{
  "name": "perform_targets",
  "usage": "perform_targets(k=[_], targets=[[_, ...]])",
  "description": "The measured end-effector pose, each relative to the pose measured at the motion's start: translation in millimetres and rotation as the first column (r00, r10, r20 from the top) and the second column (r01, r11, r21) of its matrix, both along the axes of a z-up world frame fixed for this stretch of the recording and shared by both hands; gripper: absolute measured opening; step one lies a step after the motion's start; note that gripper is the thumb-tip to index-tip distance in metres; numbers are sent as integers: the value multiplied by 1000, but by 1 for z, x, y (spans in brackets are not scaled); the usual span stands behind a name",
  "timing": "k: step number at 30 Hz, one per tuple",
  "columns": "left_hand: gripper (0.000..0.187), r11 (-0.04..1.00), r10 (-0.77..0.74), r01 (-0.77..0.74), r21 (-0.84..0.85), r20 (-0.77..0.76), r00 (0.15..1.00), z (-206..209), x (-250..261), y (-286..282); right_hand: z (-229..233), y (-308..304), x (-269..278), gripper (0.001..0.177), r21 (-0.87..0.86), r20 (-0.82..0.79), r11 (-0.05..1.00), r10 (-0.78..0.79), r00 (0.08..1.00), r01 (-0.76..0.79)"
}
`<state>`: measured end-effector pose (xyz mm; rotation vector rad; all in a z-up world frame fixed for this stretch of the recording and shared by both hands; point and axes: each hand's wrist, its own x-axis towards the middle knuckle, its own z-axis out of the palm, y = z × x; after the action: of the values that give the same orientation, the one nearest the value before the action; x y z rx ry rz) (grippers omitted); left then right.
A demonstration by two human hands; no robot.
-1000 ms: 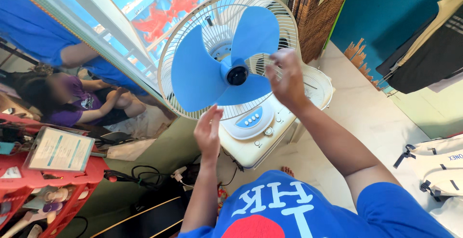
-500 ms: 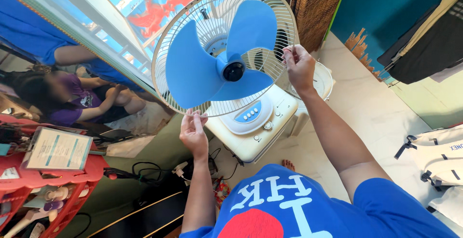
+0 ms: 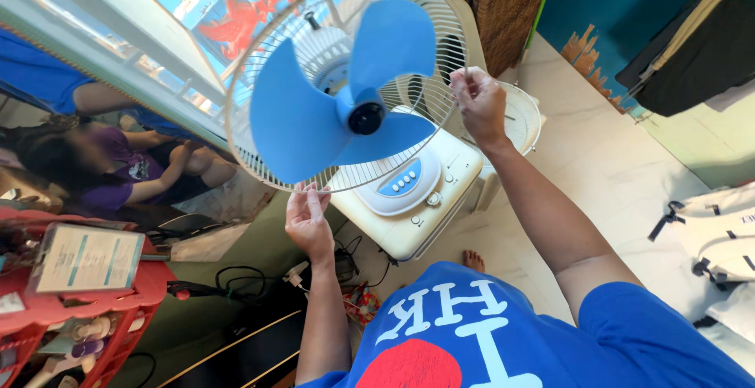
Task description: The person assembles a table fan by attaching the blue fan blades to the motor hub, securing them with a nut, and then fitting the front wire cage over the blades. The person uses their hands to manipulate the components throughout the process.
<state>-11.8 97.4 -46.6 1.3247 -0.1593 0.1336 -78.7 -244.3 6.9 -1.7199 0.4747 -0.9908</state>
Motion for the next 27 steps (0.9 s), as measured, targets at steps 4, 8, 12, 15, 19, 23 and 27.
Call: perform_targets(k=[4,8,12,15,19,23,27], targets=[[39,1000,0,0,-1,18,1000,1,-2,-1,0,-1,-5,24,-16,-45,1000,-6,999,5],[38,1000,-3,3,-13,2,1000,-2,-2,-2,-3,-1,-9,27,5,-101,1000,-6,995,6],[38,1000,-17,17,4,-25,1000,-10,-6,-5,-16,-7,-13,27,21,-57,999,42,997,-41],[35,998,-29,33,54,-67,997,-26,-9,-13,-31,-13,-21,27,38,-28,996,78,997,-76],[26,975,-133,149,165,-103,986,-61,-22,-34,-62,-24,-34,24,93,-104,994,68,992,-58],[23,862,-335,401,310,-244,910,-91,-41,-68,-115,-43,-52,20,78,-265,997,-8,964,30],[24,685,-555,640,348,-321,768,-100,-54,-111,-179,-64,-76,18,53,-420,996,-38,907,66]])
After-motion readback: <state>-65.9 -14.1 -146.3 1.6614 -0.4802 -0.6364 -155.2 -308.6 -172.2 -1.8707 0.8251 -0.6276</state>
